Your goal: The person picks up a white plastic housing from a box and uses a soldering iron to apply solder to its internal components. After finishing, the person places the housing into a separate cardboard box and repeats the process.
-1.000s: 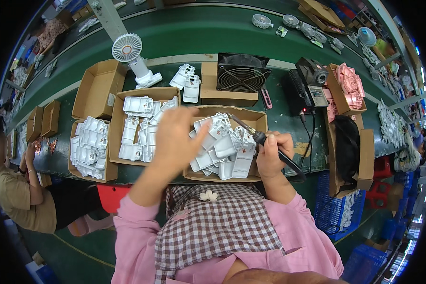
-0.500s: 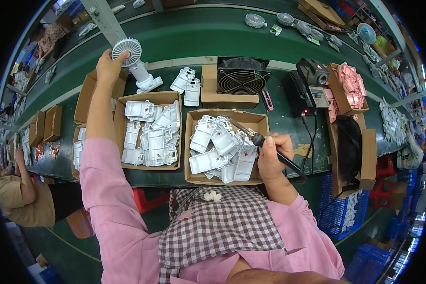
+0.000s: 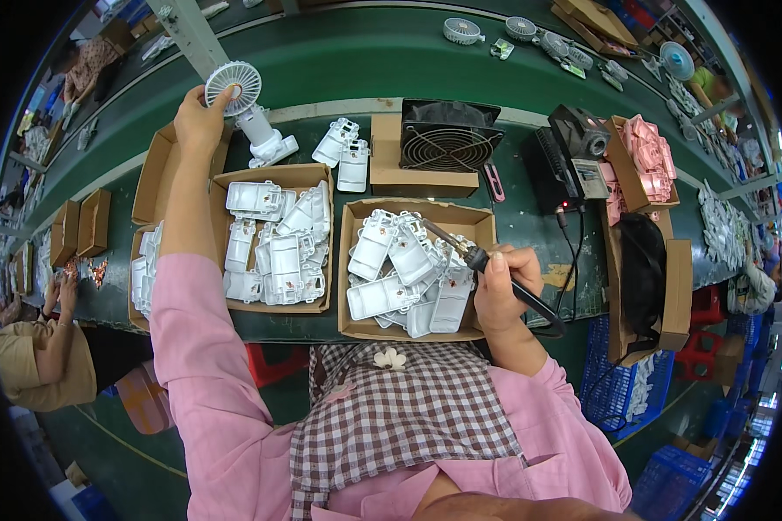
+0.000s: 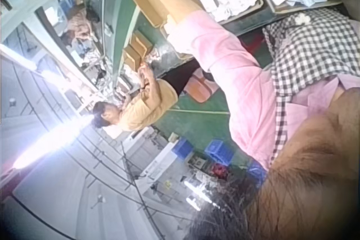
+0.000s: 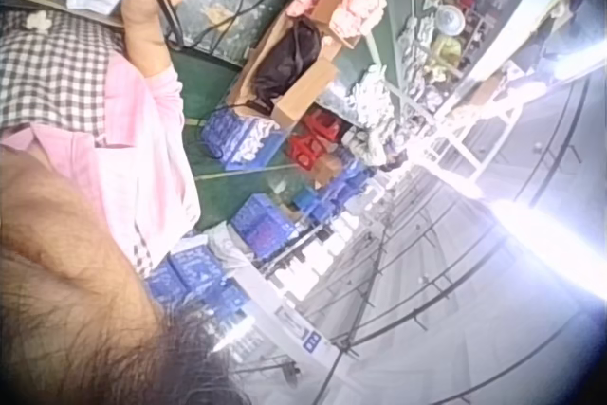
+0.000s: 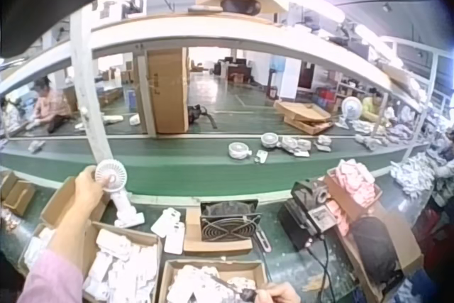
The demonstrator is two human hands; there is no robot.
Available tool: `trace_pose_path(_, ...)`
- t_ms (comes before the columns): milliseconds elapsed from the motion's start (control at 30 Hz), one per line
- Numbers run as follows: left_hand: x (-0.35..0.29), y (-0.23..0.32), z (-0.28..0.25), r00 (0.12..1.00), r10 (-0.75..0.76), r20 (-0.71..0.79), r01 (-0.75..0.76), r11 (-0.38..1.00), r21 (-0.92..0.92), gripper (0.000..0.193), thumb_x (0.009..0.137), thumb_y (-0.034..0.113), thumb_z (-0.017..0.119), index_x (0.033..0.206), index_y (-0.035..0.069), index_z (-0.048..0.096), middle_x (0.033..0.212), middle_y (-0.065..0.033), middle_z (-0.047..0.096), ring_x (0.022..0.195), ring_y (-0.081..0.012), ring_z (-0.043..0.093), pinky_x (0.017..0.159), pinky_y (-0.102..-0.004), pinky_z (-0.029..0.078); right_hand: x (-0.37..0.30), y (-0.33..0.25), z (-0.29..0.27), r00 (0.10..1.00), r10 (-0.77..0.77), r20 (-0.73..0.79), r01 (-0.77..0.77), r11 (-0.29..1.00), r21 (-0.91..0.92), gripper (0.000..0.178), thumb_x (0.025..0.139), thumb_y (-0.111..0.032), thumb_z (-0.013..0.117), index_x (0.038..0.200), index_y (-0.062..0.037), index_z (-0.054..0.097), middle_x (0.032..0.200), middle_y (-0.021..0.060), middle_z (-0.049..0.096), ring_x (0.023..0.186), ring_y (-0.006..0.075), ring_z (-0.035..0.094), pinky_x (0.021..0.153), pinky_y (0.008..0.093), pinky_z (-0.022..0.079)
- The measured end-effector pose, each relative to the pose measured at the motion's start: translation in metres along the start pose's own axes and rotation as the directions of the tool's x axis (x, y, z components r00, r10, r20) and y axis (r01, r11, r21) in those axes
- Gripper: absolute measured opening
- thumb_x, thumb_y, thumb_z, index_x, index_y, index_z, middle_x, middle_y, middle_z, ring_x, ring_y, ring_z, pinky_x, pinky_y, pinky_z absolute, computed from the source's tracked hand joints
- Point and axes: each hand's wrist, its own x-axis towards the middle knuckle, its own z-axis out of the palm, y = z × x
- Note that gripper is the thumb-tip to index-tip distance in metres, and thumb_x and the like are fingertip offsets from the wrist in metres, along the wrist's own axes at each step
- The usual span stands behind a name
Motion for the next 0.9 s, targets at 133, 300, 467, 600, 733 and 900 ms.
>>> trace_pose_path(133, 0.001, -0.006, -0.002, 1.0, 0.003, -0.002, -0.003, 1.0, -0.005, 0.061, 0.077, 0.045, 0.072, 0.115, -0.001, 0.061, 0.105, -0.0176, 0.067, 0.098, -0.0292, 0.064, 0.086, -0.0372, 0.049, 0.001, -0.004, 0.005, 1.0, -0.007, 0.002, 0.007, 0.999, -0.042, 0.015, 0.088, -0.008, 0.057, 0.08, -0.0047, 0.045, 0.068, 0.0041, 0.051, 0.059, 0.0087, 0.041, 0.054, 0.0228, 0.034)
trace_pose_path(300, -0.002, 0.004, -0.005, 1.0, -0.001, -0.012, 0.001, 1.0, 0.028, 0.066, 0.077, 0.047, 0.071, 0.119, -0.002, 0.059, 0.11, -0.018, 0.065, 0.102, -0.0297, 0.063, 0.089, -0.0374, 0.047, 0.002, -0.005, 0.004, 1.0, 0.008, -0.003, -0.008, 0.999, -0.039, 0.016, 0.088, -0.008, 0.057, 0.079, -0.005, 0.044, 0.066, 0.0031, 0.049, 0.058, 0.0083, 0.039, 0.053, 0.0227, 0.032)
trace_pose_path(467, -0.007, 0.003, -0.025, 0.988, 0.05, -0.145, -0.035, 0.994, 0.101, 0.07, 0.078, 0.047, 0.07, 0.123, -0.005, 0.055, 0.113, -0.0177, 0.063, 0.102, -0.029, 0.062, 0.09, -0.0363, 0.047, 0.001, -0.001, 0.002, 1.0, -0.014, 0.018, 0.014, 1.0, 0.023, 0.013, 0.088, -0.005, 0.06, 0.082, -0.0024, 0.048, 0.069, 0.0056, 0.054, 0.06, 0.009, 0.045, 0.058, 0.024, 0.039)
trace_pose_path(600, -0.04, 0.03, -0.05, 0.983, 0.099, -0.157, -0.09, 0.994, 0.062, 0.054, 0.081, 0.037, 0.069, 0.117, -0.002, 0.058, 0.105, -0.0154, 0.066, 0.097, -0.0261, 0.063, 0.087, -0.0351, 0.048, 0.004, -0.004, 0.008, 0.999, -0.033, -0.043, 0.03, 0.998, -0.055, 0.02, 0.087, -0.01, 0.059, 0.076, -0.0059, 0.042, 0.063, 0.0016, 0.044, 0.056, 0.0079, 0.036, 0.049, 0.0219, 0.028)
trace_pose_path(733, -0.083, 0.031, -0.082, 0.818, 0.208, 0.536, -0.279, 0.959, 0.053, 0.024, 0.08, 0.008, 0.065, 0.103, 0.003, 0.062, 0.095, -0.0146, 0.066, 0.093, -0.0262, 0.063, 0.081, -0.0361, 0.048, 0.002, -0.005, -0.001, 1.0, -0.001, 0.005, 0.001, 1.0, 0.029, 0.014, 0.088, -0.006, 0.06, 0.081, -0.0031, 0.047, 0.068, 0.0051, 0.054, 0.059, 0.0078, 0.044, 0.056, 0.0224, 0.037)
trace_pose_path(900, -0.116, -0.008, -0.057, 0.648, 0.55, 0.527, -0.666, 0.745, 0.041, 0.036, 0.069, -0.001, 0.07, 0.103, 0.005, 0.062, 0.112, -0.0118, 0.058, 0.103, -0.0307, 0.055, 0.086, -0.0405, 0.048, 0.001, -0.006, 0.007, 0.998, -0.029, -0.05, 0.027, 0.998, -0.048, 0.018, 0.088, -0.009, 0.056, 0.076, -0.0052, 0.042, 0.065, 0.004, 0.047, 0.051, 0.0074, 0.036, 0.046, 0.021, 0.027)
